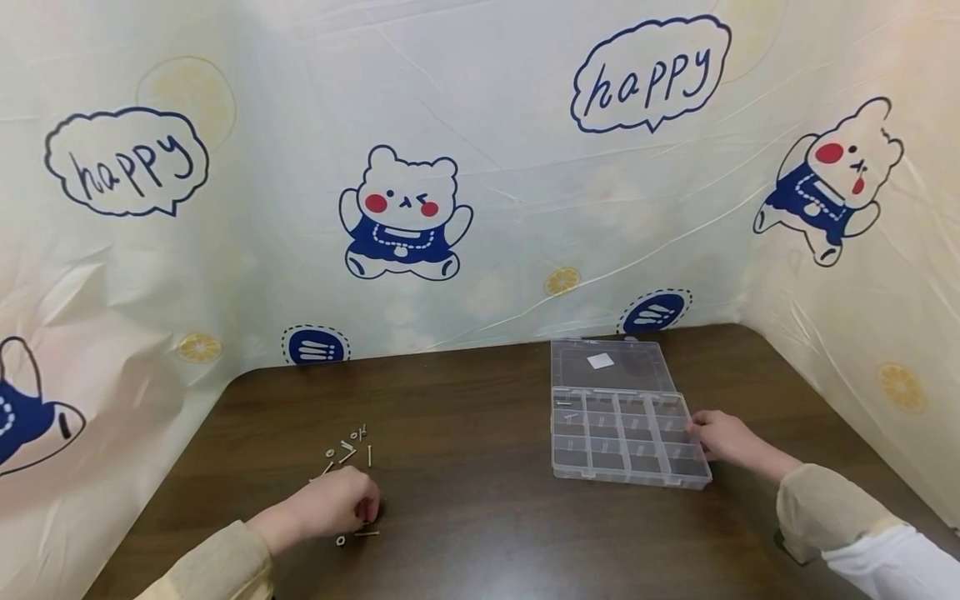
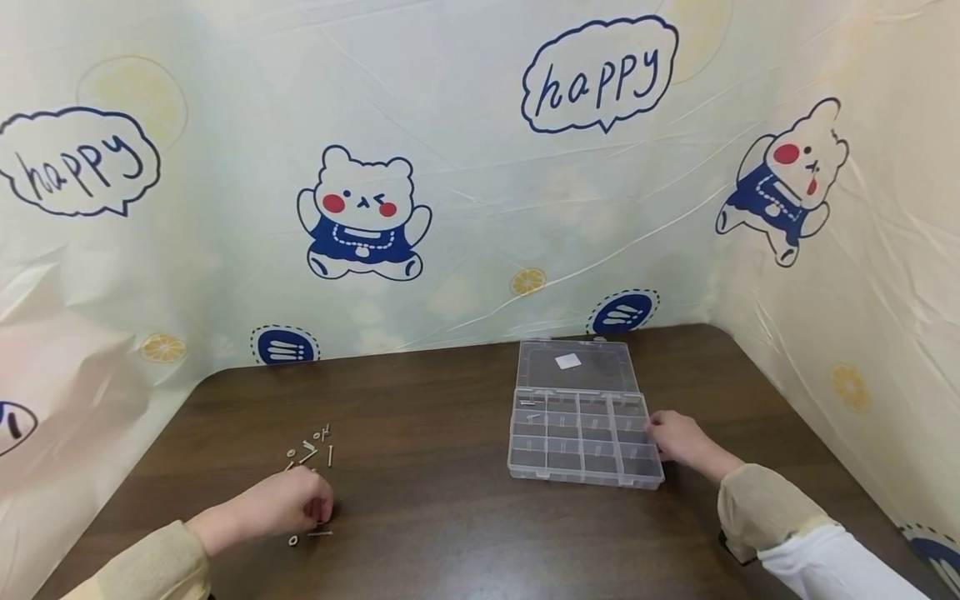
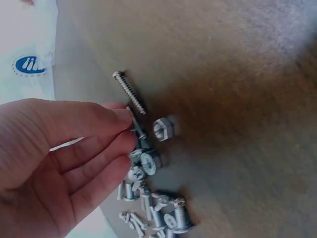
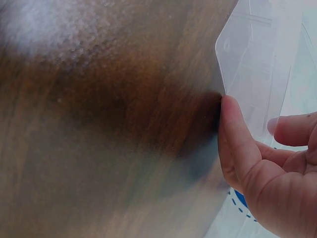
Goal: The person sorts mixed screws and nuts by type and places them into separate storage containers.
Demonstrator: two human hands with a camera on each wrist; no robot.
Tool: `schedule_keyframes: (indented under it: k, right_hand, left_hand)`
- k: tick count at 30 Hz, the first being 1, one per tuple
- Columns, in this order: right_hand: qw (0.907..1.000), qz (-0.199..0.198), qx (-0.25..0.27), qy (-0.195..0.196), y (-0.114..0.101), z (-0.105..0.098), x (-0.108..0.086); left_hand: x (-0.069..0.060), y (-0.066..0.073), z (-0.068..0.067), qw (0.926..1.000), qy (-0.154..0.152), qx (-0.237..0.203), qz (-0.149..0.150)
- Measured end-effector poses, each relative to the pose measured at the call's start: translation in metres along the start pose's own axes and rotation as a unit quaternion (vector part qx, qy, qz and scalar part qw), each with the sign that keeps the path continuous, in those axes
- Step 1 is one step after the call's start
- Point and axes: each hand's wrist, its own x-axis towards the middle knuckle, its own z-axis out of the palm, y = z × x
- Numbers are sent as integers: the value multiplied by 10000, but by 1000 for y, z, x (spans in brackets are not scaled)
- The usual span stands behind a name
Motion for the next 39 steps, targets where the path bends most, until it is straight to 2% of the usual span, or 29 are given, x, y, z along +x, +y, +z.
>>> schedule_keyframes:
  k: [6,17,22,29,36,39]
  right_hand:
    - [10000,-32,61,19,2,1,-1]
    - [10000,-43,13,46,4,0,0]
    - [10000,-21,38,16,5,0,1]
    - [10000,-38,73,-2,5,0,1]
    - [9999,-67,114,36,6,0,1]
    - [9999,-64,102,10,5,0,1]
  left_hand:
    - [1,-1,8,9990,233,349,175]
    - [2,0,15,9985,302,435,119]
    - [5,1,12,9989,233,342,208]
    - [10,7,2,9964,411,394,621]
    - [22,12,-4,9944,596,196,853]
    - [29,15,-6,9948,591,-30,834]
